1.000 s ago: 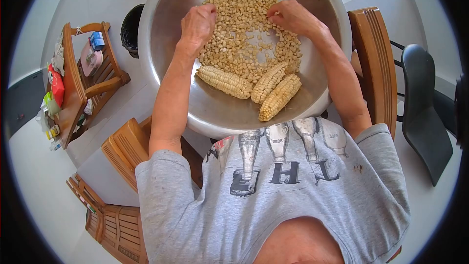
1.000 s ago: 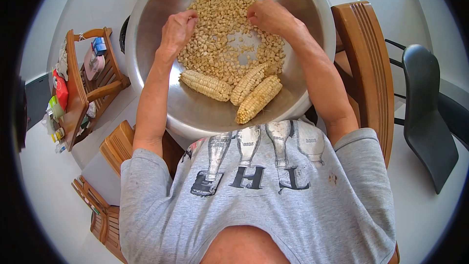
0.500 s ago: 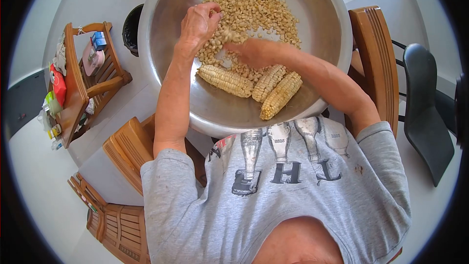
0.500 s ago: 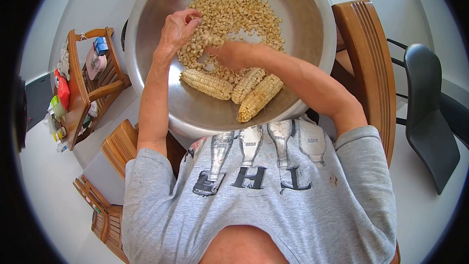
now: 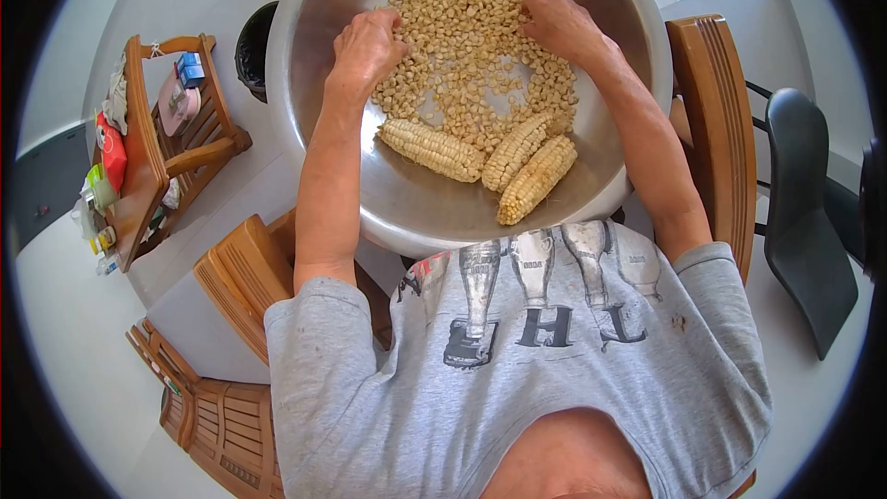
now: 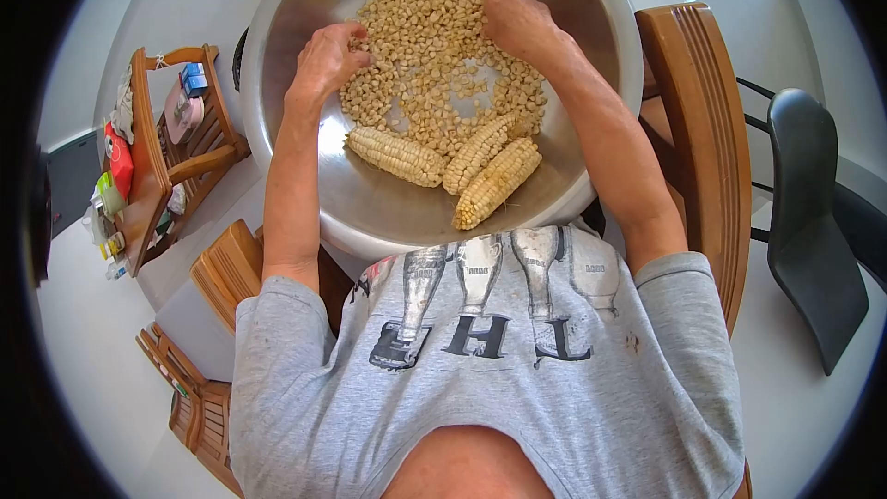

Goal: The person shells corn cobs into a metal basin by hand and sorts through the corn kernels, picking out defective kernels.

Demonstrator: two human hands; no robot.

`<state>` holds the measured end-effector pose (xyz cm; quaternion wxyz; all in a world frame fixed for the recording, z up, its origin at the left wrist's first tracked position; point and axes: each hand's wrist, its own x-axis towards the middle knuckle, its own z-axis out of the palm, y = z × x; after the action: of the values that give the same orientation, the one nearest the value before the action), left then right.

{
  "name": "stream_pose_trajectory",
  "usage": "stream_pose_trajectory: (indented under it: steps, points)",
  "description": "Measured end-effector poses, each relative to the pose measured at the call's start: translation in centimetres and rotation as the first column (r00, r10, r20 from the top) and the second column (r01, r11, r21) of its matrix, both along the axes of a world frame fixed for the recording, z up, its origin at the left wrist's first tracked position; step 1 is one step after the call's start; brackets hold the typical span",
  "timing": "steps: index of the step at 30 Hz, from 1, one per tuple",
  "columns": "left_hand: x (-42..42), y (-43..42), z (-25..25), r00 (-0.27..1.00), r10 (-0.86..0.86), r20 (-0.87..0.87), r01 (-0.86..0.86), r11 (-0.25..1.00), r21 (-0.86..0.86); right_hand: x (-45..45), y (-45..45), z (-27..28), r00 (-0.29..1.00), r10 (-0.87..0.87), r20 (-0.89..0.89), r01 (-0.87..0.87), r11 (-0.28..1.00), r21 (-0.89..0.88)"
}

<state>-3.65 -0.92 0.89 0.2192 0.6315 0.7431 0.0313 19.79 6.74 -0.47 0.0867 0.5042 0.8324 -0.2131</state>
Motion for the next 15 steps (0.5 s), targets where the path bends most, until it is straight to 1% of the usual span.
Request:
stream_pose_trajectory:
  steps: [3,4,5,6,7,9,10,12,13,15]
  points:
    - [0.4,-0.1,-0.1,1.0,-0.019,0.004,0.019,0.999,-0.029,-0.3,-0.6,-0.1,0.991,0.078,-0.11,-0.091,0.99,-0.112]
    - [0.5,-0.1,-0.1,1.0,-0.023,-0.001,0.023,0.999,-0.04,-0.3,-0.6,-0.8,0.974,0.186,-0.129,-0.207,0.962,-0.177]
    - [0.7,-0.2,-0.2,0.999,-0.045,-0.025,0.044,0.999,-0.003,-0.2,-0.7,-1.8,0.945,0.288,-0.153,-0.319,0.917,-0.24]
    - [0.9,-0.3,-0.7,0.997,-0.065,-0.049,0.066,0.997,0.032,-0.5,-0.9,-1.6,0.904,0.386,-0.184,-0.425,0.855,-0.298]
    - [0.9,-0.6,-1.1,0.994,-0.082,-0.072,0.087,0.994,0.067,-0.6,-1.2,-1.2,0.923,0.321,-0.213,-0.383,0.825,-0.415]
    - [0.4,0.4,-2.4,0.998,-0.05,0.029,0.047,0.996,0.073,-1.1,-2.5,0.3,0.952,0.186,-0.243,-0.3,0.718,-0.629]
    - [0.1,0.8,-2.9,0.996,-0.033,0.078,0.027,0.997,0.077,-1.5,-2.9,0.7,0.938,0.168,-0.302,-0.327,0.717,-0.616]
    - [-0.2,0.9,-3.2,0.992,-0.01,0.128,-0.012,0.985,0.17,-2.1,-3.7,1.5,0.899,0.127,-0.419,-0.375,0.718,-0.586]
    - [-0.2,1.0,-3.0,0.988,-0.003,0.155,-0.031,0.976,0.217,-2.5,-4.3,1.6,0.9,0.147,-0.41,-0.387,0.703,-0.597]
    - [0.0,0.7,-2.1,0.992,0.021,0.127,-0.052,0.967,0.248,-3.0,-5.2,1.2,0.901,0.186,-0.391,-0.407,0.673,-0.618]
